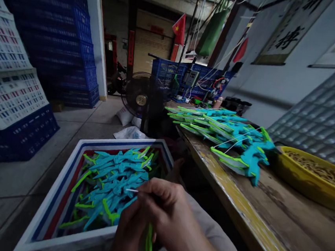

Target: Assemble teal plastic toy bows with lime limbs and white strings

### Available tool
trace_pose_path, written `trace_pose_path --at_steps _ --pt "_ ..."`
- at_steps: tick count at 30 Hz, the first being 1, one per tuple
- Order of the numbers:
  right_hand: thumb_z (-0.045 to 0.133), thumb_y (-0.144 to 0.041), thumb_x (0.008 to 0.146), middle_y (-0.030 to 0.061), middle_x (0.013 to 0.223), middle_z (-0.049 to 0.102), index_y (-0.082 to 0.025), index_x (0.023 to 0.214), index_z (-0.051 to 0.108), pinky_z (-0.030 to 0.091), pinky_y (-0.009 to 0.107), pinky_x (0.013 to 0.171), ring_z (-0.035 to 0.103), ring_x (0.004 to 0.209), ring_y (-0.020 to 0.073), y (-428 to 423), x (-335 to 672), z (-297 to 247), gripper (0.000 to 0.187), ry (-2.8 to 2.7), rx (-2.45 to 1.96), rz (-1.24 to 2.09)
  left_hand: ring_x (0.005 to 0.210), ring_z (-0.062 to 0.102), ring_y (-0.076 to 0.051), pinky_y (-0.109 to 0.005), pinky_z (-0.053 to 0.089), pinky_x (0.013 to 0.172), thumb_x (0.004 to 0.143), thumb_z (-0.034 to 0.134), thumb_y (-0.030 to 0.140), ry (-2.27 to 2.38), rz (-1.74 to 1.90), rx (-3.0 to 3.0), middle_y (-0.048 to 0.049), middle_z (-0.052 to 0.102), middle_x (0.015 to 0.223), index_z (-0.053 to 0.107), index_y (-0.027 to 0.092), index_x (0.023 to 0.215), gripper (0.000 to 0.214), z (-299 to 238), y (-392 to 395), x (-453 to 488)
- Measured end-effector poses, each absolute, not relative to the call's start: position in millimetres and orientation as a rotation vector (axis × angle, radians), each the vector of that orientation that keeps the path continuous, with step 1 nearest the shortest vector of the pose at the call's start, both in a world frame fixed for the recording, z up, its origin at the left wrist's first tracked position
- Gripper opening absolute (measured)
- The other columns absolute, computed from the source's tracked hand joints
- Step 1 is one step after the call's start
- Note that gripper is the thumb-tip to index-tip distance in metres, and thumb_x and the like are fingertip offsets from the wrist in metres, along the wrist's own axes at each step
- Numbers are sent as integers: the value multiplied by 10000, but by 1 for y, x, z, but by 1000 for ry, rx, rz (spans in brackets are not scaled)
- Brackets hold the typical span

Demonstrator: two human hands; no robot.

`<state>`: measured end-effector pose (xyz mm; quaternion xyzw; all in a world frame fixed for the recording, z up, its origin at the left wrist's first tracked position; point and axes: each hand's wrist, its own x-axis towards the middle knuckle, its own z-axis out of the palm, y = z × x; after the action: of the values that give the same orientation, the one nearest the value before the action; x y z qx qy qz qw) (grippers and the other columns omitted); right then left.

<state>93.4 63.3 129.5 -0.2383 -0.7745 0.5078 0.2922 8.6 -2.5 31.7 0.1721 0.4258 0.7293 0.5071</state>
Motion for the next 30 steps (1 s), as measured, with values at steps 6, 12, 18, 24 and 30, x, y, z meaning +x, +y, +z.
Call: trace_pose_path --at_steps 6,12,18,24,30 --pt "603 -322 873 43 703 702 -172 790 745 469 251 590 623 639 172 73 103 109 223 -2001 -762 1452 541 563 -93 -203 442 541 652 909 494 951 1969 231 34 640 688 647 210 853 435 39 1 -16" --pt "699 -388 853 12 713 657 -167 950 717 435 219 590 560 637 136 59 112 94 242 -1768 -834 1658 572 569 -100 -194 456 540 712 875 464 876 1936 282 21 632 688 644 199 810 365 37 -6 -15" --pt "578 -358 992 -9 682 585 -186 762 569 447 205 585 556 624 117 44 99 107 288 -1819 -620 1516 572 523 -111 -221 449 547 786 801 455 566 1896 502 12 562 689 668 196 795 291 42 -20 -14" --pt "408 -319 1075 0 787 520 -213 856 498 415 219 585 512 676 122 26 98 104 259 -1969 -472 1329 684 504 -142 -249 473 656 764 811 443 305 1821 535 1 493 721 652 203 782 288 43 -26 -16" --pt "396 -192 1056 -5 828 522 -219 892 492 395 216 637 520 741 118 19 101 106 192 -2048 -363 1179 668 462 -149 -260 461 640 732 837 458 332 1799 449 -6 469 699 656 218 747 301 43 -33 -14"
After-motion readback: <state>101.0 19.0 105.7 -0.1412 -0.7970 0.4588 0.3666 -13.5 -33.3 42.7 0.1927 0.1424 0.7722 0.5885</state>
